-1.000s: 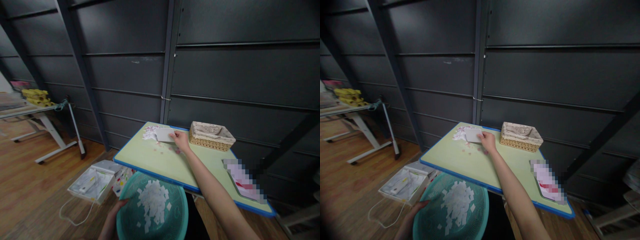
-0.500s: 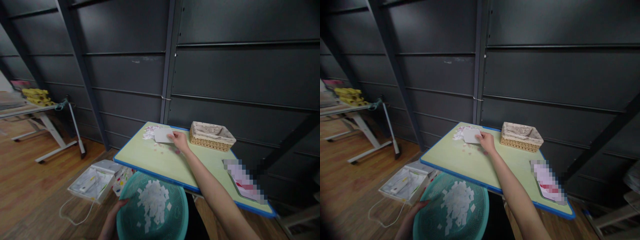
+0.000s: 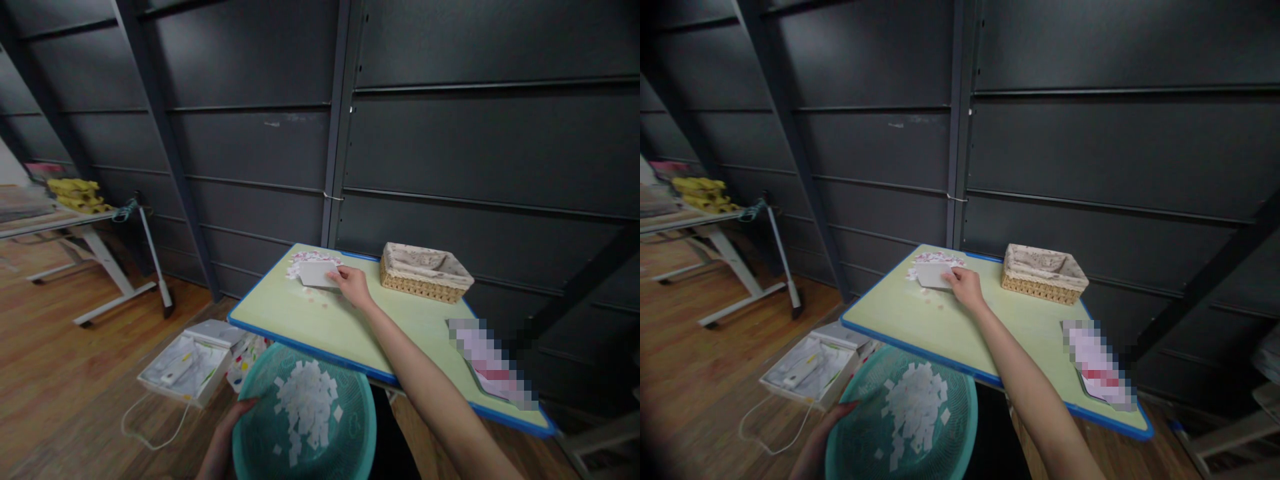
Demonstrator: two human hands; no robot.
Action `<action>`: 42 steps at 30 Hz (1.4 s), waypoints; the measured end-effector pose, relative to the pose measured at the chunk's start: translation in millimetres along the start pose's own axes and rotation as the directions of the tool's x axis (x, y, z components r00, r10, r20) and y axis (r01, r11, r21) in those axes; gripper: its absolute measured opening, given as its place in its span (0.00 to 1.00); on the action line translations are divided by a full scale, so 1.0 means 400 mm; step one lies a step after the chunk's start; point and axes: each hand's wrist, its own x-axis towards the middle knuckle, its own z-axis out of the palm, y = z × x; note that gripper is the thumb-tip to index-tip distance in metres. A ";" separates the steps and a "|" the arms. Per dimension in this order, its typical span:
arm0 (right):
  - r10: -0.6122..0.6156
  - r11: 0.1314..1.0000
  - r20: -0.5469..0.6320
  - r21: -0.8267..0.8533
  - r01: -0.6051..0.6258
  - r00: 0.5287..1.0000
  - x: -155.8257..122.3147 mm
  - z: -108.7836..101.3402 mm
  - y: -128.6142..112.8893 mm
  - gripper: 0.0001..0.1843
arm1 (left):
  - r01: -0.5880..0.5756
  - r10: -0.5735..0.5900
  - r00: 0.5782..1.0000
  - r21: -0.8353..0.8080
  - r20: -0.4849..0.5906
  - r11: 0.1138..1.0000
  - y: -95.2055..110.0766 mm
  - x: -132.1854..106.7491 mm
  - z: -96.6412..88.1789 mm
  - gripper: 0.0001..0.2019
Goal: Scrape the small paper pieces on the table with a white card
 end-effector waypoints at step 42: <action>0.104 0.966 0.267 0.204 -0.161 0.958 -0.007 -0.020 -0.012 0.22 | 0.003 -0.003 0.996 -0.006 -0.084 1.000 0.030 -0.028 0.034 0.04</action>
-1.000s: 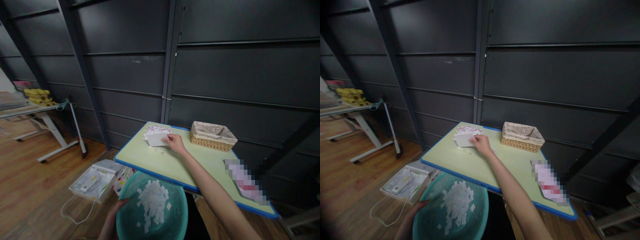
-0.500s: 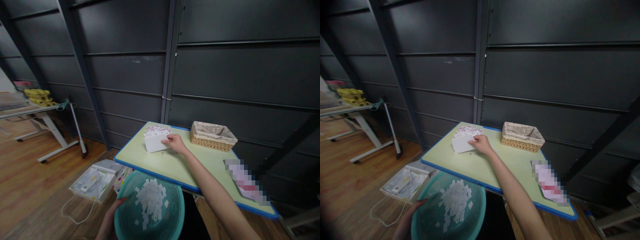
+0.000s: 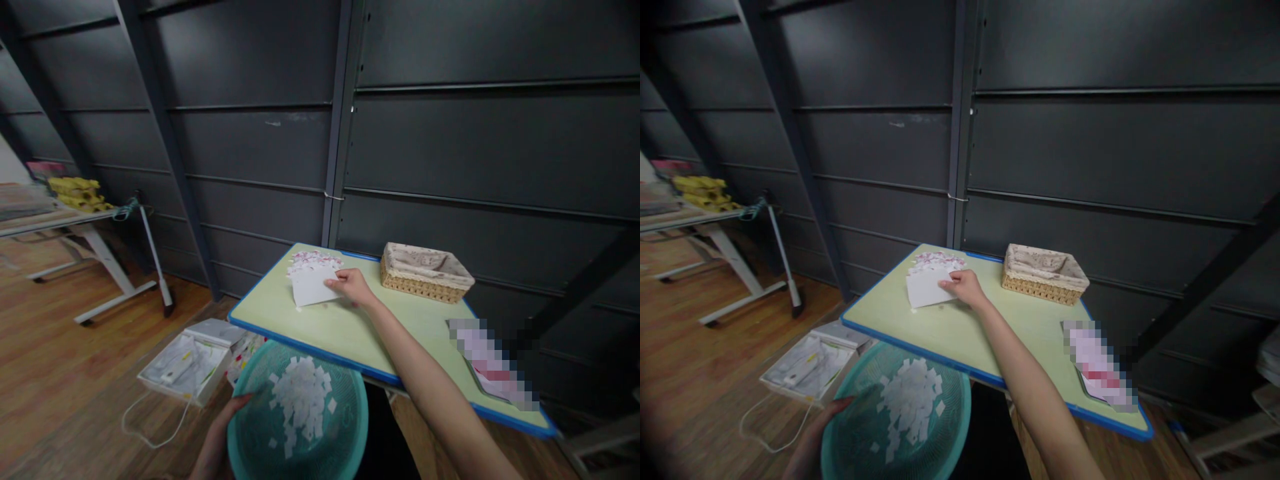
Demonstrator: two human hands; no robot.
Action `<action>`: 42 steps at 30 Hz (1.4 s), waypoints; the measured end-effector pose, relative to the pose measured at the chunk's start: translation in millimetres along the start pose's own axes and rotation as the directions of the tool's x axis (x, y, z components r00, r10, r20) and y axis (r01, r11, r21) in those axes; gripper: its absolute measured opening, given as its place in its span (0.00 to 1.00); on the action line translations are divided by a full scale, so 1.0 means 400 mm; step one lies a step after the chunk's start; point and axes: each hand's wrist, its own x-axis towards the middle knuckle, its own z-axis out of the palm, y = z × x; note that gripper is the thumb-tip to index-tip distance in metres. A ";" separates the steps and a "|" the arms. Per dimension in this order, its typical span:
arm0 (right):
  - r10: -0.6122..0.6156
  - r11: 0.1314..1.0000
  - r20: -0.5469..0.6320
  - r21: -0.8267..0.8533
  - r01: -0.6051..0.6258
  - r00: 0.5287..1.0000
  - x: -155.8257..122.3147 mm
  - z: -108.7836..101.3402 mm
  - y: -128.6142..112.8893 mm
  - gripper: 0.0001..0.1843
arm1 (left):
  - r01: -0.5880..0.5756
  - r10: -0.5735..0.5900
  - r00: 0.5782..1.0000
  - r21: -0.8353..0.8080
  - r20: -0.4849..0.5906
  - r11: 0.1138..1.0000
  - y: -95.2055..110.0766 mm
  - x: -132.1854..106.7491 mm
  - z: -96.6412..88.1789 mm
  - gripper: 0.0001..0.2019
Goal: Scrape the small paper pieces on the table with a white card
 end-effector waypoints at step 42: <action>-0.032 0.999 -0.279 -0.012 0.030 0.960 0.041 -0.046 0.062 0.10 | 0.012 -0.013 0.999 0.018 0.050 1.000 -0.029 0.020 -0.026 0.11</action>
